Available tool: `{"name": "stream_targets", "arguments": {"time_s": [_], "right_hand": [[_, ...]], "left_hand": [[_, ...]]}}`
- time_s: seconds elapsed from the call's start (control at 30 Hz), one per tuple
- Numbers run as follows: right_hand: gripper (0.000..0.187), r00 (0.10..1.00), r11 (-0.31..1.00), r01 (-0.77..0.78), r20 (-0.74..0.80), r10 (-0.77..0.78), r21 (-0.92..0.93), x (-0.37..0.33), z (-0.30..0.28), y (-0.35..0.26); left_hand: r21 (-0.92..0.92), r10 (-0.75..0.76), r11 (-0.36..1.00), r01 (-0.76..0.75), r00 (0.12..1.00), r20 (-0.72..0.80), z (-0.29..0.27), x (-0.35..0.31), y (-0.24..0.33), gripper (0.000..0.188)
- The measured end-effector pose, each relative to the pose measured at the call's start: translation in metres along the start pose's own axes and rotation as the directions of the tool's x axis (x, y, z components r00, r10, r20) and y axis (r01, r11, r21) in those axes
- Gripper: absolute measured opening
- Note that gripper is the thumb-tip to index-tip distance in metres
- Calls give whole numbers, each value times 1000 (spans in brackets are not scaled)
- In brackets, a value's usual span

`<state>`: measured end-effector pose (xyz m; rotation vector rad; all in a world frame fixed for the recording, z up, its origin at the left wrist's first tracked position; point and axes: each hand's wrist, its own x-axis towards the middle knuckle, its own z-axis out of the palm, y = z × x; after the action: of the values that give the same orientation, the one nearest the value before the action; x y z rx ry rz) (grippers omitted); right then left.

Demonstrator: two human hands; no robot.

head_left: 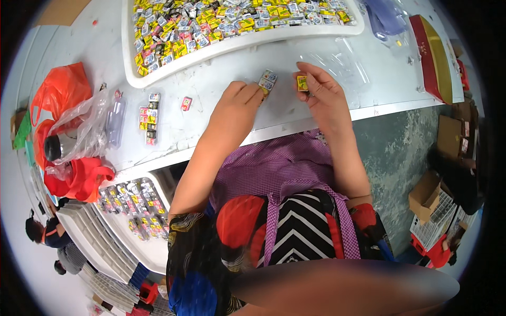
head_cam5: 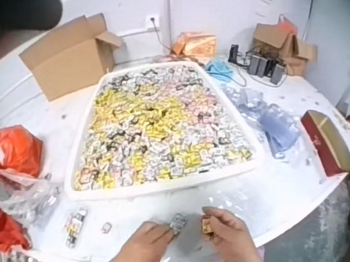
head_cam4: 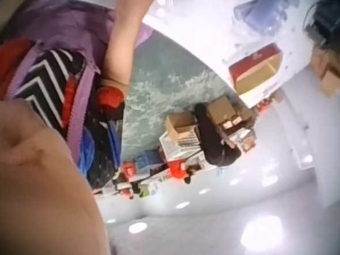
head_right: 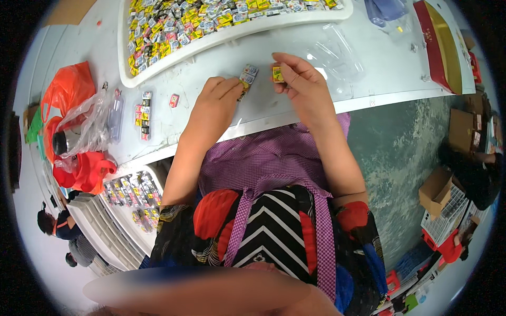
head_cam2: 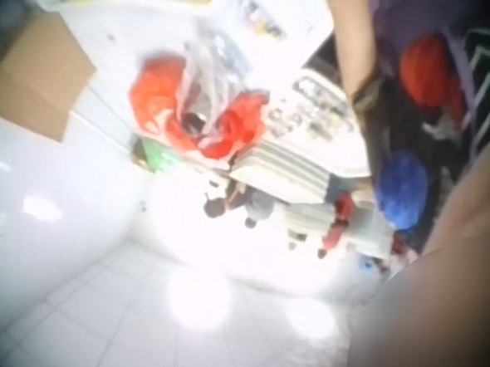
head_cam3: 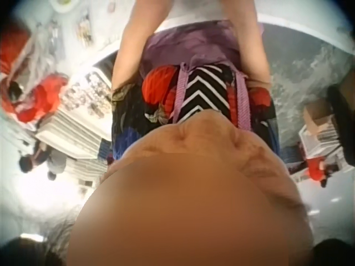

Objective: Sorting and assembling small decorative blocks into specific patterns and sets on a work table.

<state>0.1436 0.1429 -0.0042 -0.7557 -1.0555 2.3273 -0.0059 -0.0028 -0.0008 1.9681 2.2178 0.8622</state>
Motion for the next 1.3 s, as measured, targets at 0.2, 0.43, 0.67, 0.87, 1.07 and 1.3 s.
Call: {"name": "stream_targets", "arguments": {"time_s": [0.2, 0.43, 0.67, 0.87, 1.07, 1.3], "right_hand": [[29, 998, 995, 58, -15, -60, -83, -3, -4, 2], [28, 998, 966, 47, 53, -35, -255, -4, 4, 19], [26, 992, 906, 103, -29, -126, -411, -4, 19, 18], [26, 997, 992, 44, -72, -35, 122, 8, 0, -16], [29, 973, 977, 210, 89, -213, 41, 36, -11, -64], [17, 659, -178, 447, 457, -597, -877, 158, 19, -130]], "left_hand": [[-45, 11, 999, -10, 1000, 19, -5, -1, -4, 29], [-293, -236, 939, 181, 958, -164, -24, -14, -9, 25], [-528, -365, 789, 313, 931, 6, -14, -5, 15, 26], [-95, -126, 987, 130, 991, 50, -13, -13, -2, 10], [-106, -87, 990, 90, 996, 37, -13, -9, -1, 9], [-99, -62, 994, 42, 978, -199, -52, 10, -26, 10]]}}
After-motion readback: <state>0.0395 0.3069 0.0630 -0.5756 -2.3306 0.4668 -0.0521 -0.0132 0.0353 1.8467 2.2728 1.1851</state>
